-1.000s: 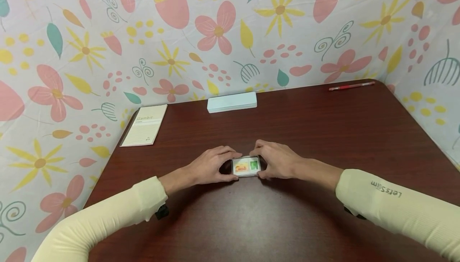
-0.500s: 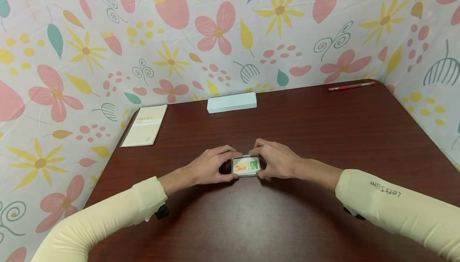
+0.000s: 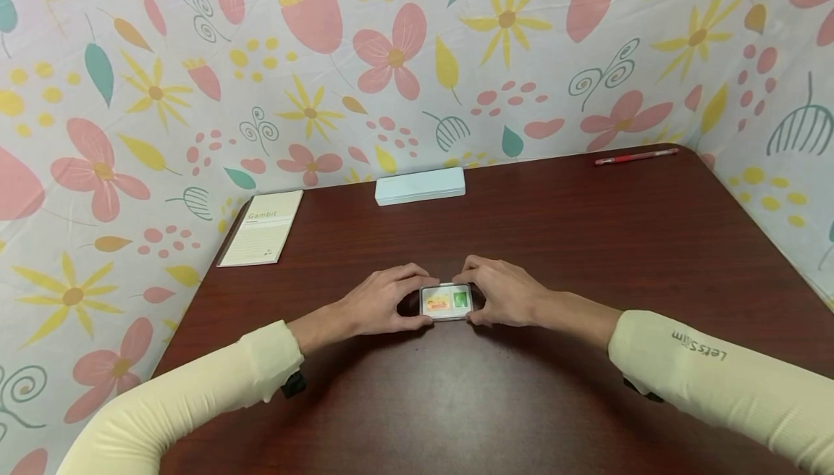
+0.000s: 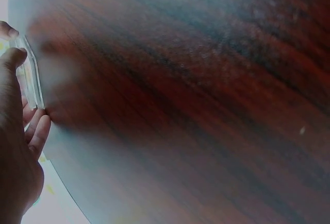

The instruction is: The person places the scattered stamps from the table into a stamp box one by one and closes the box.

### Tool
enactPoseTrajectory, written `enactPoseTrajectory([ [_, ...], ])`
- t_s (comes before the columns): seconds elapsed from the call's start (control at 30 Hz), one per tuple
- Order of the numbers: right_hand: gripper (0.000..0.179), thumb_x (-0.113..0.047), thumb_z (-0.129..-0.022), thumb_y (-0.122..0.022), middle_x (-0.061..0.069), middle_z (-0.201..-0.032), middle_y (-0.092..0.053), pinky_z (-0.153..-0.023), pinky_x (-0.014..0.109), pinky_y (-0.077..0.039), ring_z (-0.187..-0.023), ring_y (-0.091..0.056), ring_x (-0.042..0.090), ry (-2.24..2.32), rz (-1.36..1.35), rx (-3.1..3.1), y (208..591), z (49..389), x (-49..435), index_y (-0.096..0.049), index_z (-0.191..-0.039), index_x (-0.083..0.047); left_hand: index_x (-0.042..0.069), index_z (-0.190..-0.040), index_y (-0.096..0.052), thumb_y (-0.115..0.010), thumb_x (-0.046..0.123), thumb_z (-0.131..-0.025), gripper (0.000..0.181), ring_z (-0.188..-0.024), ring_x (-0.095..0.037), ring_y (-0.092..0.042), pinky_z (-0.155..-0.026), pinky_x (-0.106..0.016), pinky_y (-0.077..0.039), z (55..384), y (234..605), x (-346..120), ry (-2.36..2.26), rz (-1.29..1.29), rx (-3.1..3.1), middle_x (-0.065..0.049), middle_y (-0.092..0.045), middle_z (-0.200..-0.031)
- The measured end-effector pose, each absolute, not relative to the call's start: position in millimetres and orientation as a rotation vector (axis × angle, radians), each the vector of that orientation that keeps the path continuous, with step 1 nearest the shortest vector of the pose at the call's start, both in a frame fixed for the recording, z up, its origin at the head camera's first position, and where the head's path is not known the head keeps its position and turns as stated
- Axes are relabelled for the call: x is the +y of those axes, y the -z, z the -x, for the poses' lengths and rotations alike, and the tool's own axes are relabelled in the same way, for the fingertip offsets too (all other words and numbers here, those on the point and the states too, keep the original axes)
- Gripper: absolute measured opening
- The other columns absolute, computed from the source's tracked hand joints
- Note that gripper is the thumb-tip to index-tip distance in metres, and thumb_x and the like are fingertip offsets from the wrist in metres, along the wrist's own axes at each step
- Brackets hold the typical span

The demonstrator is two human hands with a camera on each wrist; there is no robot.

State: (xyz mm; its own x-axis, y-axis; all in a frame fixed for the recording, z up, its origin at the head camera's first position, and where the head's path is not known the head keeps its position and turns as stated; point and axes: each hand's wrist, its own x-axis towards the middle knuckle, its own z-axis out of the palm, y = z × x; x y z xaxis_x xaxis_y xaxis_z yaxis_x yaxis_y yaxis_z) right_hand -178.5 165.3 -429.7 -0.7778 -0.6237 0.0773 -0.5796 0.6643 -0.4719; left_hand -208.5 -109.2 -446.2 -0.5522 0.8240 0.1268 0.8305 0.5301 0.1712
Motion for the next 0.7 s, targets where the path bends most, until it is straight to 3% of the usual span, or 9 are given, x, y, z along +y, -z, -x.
enactPoseTrajectory([
  [0.4, 0.055, -0.018, -0.082, -0.093, 0.002, -0.116, -0.063, -0.071, 0.032, -0.051, -0.09, -0.061, 0.015, 0.758, 1.008, 2.784, 432.4, 178.2, 164.8, -0.074, -0.13, -0.003, 0.015, -0.144, -0.066, -0.075, 0.049, -0.096, 0.06, -0.1, -0.006, -0.06, -0.08, -0.024, -0.052, 209.3, 446.6, -109.6, 0.308, 1.479, -2.71, 0.0, -0.062, -0.133],
  [0.7, 0.054, -0.019, -0.082, -0.094, 0.005, -0.122, -0.065, -0.077, 0.041, -0.056, -0.102, -0.067, 0.023, 0.738, 1.026, 2.8, 434.0, 178.5, 164.7, -0.074, -0.13, -0.004, 0.015, -0.145, -0.065, -0.075, 0.049, -0.096, 0.06, -0.099, -0.006, -0.06, -0.078, -0.023, -0.052, 209.9, 447.8, -109.7, 0.313, 1.476, -2.723, 0.001, -0.062, -0.134],
])
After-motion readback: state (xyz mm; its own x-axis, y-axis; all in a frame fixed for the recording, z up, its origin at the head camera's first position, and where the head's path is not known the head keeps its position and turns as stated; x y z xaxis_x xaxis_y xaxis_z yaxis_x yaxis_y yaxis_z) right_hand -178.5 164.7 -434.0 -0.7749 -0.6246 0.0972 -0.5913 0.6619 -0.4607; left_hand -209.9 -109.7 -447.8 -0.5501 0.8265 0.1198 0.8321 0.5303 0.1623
